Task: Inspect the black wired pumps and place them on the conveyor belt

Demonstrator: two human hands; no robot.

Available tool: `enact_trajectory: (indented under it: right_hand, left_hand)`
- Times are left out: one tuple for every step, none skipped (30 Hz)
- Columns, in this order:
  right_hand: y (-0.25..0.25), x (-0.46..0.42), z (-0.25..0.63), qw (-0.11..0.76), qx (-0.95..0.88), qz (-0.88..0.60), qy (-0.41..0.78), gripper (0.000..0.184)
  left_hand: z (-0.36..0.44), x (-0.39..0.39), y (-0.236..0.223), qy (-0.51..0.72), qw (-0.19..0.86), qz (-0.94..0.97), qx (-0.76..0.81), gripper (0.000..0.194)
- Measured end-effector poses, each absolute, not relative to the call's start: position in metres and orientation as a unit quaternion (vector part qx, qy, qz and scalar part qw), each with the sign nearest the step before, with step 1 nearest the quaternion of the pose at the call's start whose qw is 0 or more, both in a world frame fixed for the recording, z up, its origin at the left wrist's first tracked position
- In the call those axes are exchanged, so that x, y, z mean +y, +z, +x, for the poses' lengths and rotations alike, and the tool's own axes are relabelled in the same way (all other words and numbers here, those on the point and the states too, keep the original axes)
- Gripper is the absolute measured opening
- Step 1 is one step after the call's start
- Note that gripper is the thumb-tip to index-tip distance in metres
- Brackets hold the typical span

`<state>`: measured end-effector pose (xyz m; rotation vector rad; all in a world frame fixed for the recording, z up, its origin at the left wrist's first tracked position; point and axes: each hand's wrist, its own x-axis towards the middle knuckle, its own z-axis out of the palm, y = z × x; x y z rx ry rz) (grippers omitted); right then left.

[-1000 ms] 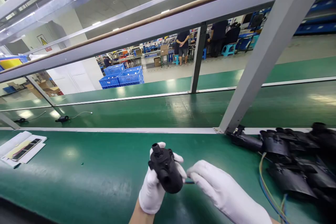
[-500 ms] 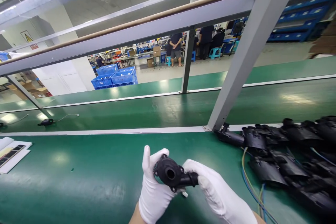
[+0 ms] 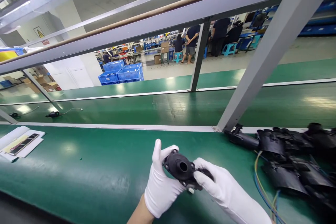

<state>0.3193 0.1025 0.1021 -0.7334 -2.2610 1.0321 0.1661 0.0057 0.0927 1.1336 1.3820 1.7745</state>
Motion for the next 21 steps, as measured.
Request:
enact_trajectory:
  right_hand:
    - [0.102,0.103,0.319,0.259,-0.841,-0.274,0.388,0.058]
    - [0.102,0.104,0.32,0.253,-0.846,-0.26,0.392,0.055]
    - [0.101,0.105,0.321,0.253,-0.853,-0.232,0.393,0.053]
    - [0.1,0.106,0.322,0.259,-0.862,-0.194,0.391,0.051]
    - [0.099,0.108,0.324,0.265,-0.871,-0.151,0.386,0.052]
    - [0.097,0.11,0.327,0.268,-0.878,-0.109,0.381,0.052]
    - [0.096,0.112,0.329,0.268,-0.884,-0.075,0.376,0.053]
    - [0.095,0.115,0.332,0.269,-0.886,-0.052,0.373,0.054]
    - [0.094,0.117,0.334,0.272,-0.885,-0.048,0.375,0.054]
    - [0.093,0.12,0.335,0.278,-0.879,-0.062,0.383,0.054]
    - [0.093,0.122,0.336,0.289,-0.865,-0.094,0.399,0.053]
    - [0.093,0.124,0.335,0.303,-0.843,-0.133,0.425,0.053]
    - [0.094,0.126,0.332,0.322,-0.809,-0.172,0.461,0.054]
    - [0.095,0.128,0.328,0.343,-0.764,-0.204,0.507,0.055]
    - [0.097,0.131,0.323,0.367,-0.71,-0.227,0.556,0.055]
    - [0.099,0.133,0.318,0.389,-0.656,-0.244,0.599,0.056]
    - [0.102,0.137,0.312,0.41,-0.61,-0.257,0.628,0.056]
    - [0.104,0.141,0.306,0.425,-0.578,-0.271,0.642,0.056]
    - [0.107,0.146,0.302,0.438,-0.562,-0.288,0.64,0.056]
    - [0.11,0.151,0.299,0.444,-0.562,-0.303,0.628,0.057]
    - [0.113,0.158,0.297,0.448,-0.571,-0.313,0.612,0.057]
  left_hand:
    - [0.165,0.004,0.094,0.665,0.305,0.438,0.522,0.111]
    - [0.162,0.003,0.095,0.656,0.296,0.455,0.523,0.107]
    - [0.159,0.001,0.096,0.644,0.281,0.477,0.528,0.101]
    - [0.155,0.0,0.096,0.631,0.257,0.496,0.539,0.095]
    - [0.149,-0.001,0.095,0.619,0.227,0.505,0.556,0.092]
    - [0.142,-0.001,0.093,0.612,0.196,0.505,0.576,0.091]
    - [0.134,0.0,0.089,0.608,0.166,0.497,0.597,0.092]
    - [0.126,0.001,0.083,0.608,0.14,0.485,0.613,0.093]
    - [0.117,0.002,0.076,0.61,0.118,0.47,0.626,0.093]
    - [0.109,0.004,0.068,0.613,0.103,0.459,0.635,0.09]
    - [0.101,0.006,0.061,0.615,0.096,0.449,0.641,0.086]
    - [0.095,0.008,0.053,0.617,0.097,0.438,0.647,0.081]
    - [0.09,0.01,0.046,0.62,0.102,0.426,0.651,0.077]
    - [0.085,0.012,0.04,0.624,0.11,0.415,0.653,0.074]
    - [0.083,0.013,0.035,0.627,0.117,0.406,0.654,0.072]
    - [0.081,0.014,0.031,0.63,0.124,0.4,0.654,0.07]
    - [0.079,0.015,0.027,0.633,0.126,0.395,0.654,0.069]
    - [0.078,0.016,0.024,0.636,0.123,0.393,0.652,0.068]
    - [0.078,0.017,0.021,0.64,0.117,0.393,0.65,0.067]
    - [0.077,0.017,0.019,0.644,0.108,0.392,0.648,0.066]
    - [0.076,0.018,0.017,0.648,0.098,0.389,0.647,0.065]
